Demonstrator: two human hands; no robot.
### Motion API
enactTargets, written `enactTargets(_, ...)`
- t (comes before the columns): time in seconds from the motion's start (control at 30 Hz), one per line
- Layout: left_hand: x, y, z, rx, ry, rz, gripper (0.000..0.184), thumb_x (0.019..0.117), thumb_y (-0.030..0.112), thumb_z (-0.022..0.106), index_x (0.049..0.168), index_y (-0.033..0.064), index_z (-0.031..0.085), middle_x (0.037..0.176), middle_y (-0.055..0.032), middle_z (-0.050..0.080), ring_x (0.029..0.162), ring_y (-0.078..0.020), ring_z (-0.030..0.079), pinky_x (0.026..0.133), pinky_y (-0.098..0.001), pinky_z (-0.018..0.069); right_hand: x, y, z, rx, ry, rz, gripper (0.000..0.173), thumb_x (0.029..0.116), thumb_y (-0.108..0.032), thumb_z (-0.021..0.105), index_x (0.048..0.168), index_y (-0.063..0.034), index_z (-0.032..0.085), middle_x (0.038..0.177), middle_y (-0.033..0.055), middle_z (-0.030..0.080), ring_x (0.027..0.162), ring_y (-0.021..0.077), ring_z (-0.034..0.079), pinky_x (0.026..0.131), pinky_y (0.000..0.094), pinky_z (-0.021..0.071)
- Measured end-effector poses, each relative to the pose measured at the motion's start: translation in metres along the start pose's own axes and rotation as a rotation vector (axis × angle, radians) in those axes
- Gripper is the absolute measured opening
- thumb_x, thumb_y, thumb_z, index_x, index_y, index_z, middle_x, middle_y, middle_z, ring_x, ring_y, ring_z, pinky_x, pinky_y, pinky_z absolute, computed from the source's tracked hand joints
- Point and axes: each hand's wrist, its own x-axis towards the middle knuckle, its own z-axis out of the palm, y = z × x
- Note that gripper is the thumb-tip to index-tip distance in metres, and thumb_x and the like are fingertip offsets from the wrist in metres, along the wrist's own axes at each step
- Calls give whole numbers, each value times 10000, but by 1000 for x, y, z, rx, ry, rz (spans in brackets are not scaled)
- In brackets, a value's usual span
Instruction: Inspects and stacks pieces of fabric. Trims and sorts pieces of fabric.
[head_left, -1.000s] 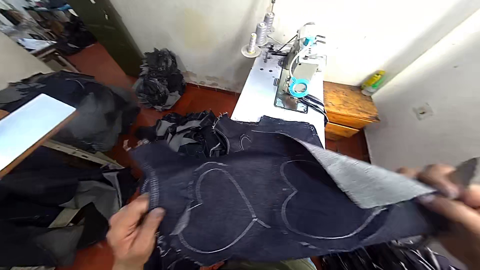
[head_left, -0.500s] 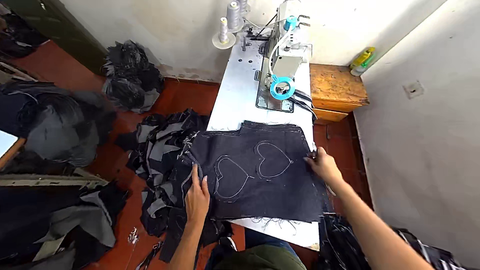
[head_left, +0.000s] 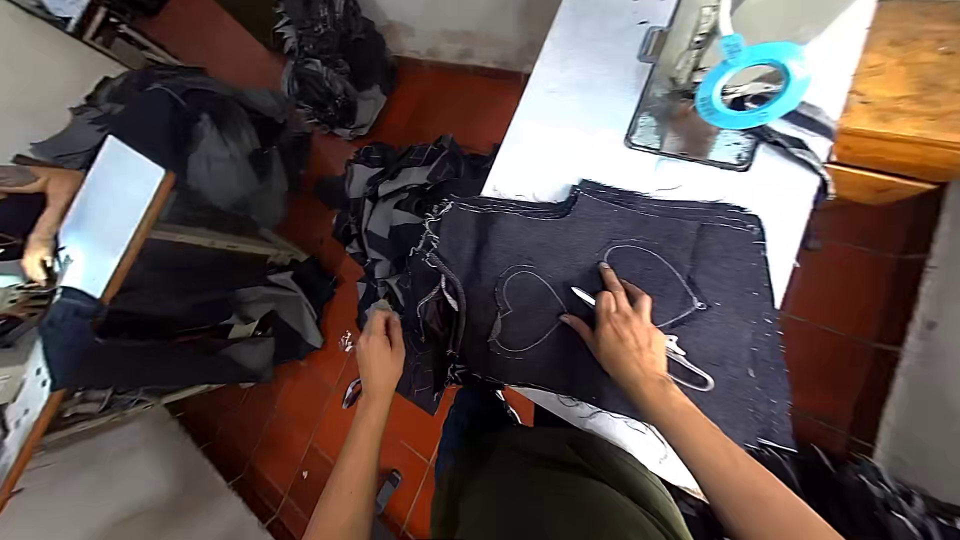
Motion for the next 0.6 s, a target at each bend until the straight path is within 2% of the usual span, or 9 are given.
enactTargets(0.07, -13, -38, 32, 178, -531, -175, 347, 1003, 134, 551, 1321, 34, 647, 1302, -222, 658, 1211, -405, 636, 1029, -614, 494, -2, 1, -4, -12, -17, 2, 647, 800, -541, 827, 977, 53, 638, 1615, 133, 413, 1310, 471, 544, 652, 573, 578)
enactTargets(0.1, -18, -49, 54, 162, -627, -142, 446, 966, 102, 615, 1408, 47, 595, 1425, -217, 585, 1297, -401, 582, 1080, -594, 469, 1, 0, -6, -19, -20, -4, 654, 794, -533, 835, 981, 62, 638, 1609, 147, 418, 1299, 483, 547, 655, 574, 578)
enactTargets(0.2, -15, -45, 98, 20, -534, -102, 676, 859, 76, 735, 1477, -29, 482, 1570, -294, 383, 1412, -430, 459, 1141, -537, 427, 8, -2, -12, -42, -44, -23, 652, 819, -510, 823, 992, 88, 629, 1576, 210, 435, 1269, 528, 548, 642, 602, 566)
enactTargets(0.27, -13, -34, 114, 146, -529, -113, 538, 913, 89, 681, 1401, -87, 538, 1524, -335, 415, 1442, -451, 402, 1183, -558, 352, 6, -2, -14, -62, -84, -17, 661, 830, -514, 819, 1009, 92, 626, 1582, 215, 416, 1279, 539, 528, 642, 618, 562)
enactTargets(0.37, -12, -32, 107, 221, -540, 23, 358, 956, 107, 630, 1293, -10, 666, 1418, -234, 576, 1427, -355, 452, 1252, -489, 252, 9, -3, -20, -136, -103, -17, 688, 826, -531, 819, 1034, 93, 619, 1572, 232, 409, 1271, 526, 535, 662, 609, 571)
enactTargets(0.43, -24, -46, 95, 154, -619, 160, 362, 948, 143, 635, 1290, 32, 678, 1391, -188, 613, 1374, -342, 517, 1204, -515, 347, 7, -14, -36, -186, -104, 19, 690, 871, -508, 787, 1099, 117, 602, 1536, 310, 392, 1263, 544, 531, 741, 632, 574)
enactTargets(0.5, -42, -56, 77, 73, -617, 273, 308, 995, 218, 587, 1180, -1, 700, 1245, -206, 681, 1184, -379, 650, 1018, -583, 498, -1, -35, -59, -182, -81, 6, 554, 996, -401, 652, 1146, 130, 593, 1357, 405, 476, 1199, 587, 539, 831, 659, 542)
enactTargets(0.57, -67, -57, 56, -20, -543, 291, 275, 986, 203, 566, 1050, -28, 700, 1113, -215, 710, 1054, -387, 693, 916, -590, 531, -26, -73, -80, -197, -226, -39, 361, 1073, -281, 513, 1137, 60, 615, 1071, 337, 629, 1036, 530, 641, 824, 624, 547)
enactTargets(0.6, -79, -54, 47, -59, -502, 286, 257, 967, 188, 567, 995, -31, 700, 1061, -210, 719, 1012, -380, 703, 889, -584, 537, -41, -96, -86, -203, -370, -56, 322, 1087, -256, 479, 1148, 24, 628, 1006, 289, 673, 978, 492, 682, 803, 611, 558)
